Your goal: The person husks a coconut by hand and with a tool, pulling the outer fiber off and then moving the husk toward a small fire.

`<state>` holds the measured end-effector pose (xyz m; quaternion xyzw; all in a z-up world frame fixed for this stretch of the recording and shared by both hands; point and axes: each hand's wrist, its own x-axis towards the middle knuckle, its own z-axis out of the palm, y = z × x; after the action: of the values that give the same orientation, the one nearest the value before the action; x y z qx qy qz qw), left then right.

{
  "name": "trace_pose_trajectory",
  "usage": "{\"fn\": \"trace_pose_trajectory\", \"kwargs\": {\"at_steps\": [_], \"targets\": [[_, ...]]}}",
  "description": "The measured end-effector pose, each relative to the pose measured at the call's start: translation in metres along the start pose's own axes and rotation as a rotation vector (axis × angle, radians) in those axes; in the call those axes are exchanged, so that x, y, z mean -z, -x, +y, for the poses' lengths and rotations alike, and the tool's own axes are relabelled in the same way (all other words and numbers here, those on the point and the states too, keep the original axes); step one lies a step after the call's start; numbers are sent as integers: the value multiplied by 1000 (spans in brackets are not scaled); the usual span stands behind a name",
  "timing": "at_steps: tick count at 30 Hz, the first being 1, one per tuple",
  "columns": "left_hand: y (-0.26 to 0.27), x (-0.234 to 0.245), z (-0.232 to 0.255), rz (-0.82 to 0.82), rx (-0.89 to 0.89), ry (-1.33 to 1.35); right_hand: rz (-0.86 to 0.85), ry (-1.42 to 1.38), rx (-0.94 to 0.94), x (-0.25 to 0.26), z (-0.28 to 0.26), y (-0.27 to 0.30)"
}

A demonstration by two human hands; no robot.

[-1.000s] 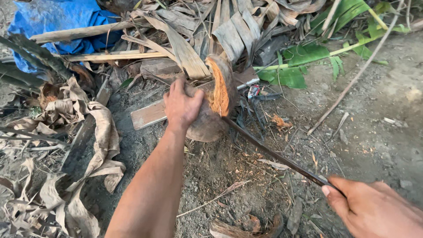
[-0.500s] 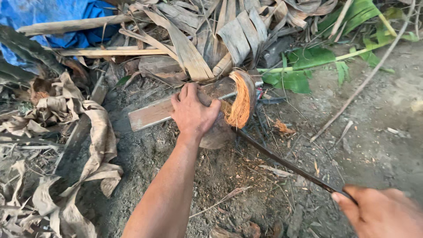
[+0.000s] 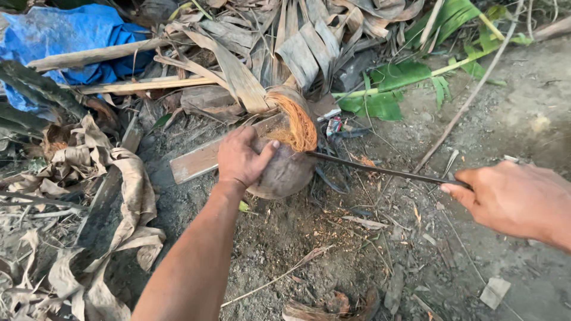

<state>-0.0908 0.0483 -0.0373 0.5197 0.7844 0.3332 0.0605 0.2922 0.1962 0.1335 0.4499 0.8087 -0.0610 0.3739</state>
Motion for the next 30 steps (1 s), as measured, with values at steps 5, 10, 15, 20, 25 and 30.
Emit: {"fn": "trace_pose_trajectory", "kwargs": {"at_steps": [5,10,15,20,25,30], "targets": [[-5,-5,26,49,112,-35,-93,-71,-166,7,-20,7],[-11,-13,55,25,283,-83,-68,-277,-195,-18,-57,3],[-12,-27,79,88,399,-192,-144,-518,-246,-42,-87,-14],[-9,-35,90,171,439,-169,-221,-1067,-348,-51,-112,-6],[-16,-25,67,84,355,-186,-168,-929,-278,-40,-93,15],[-21,-17,40,136,105,-200,-97,-445,-231,-17,-50,41]]}}
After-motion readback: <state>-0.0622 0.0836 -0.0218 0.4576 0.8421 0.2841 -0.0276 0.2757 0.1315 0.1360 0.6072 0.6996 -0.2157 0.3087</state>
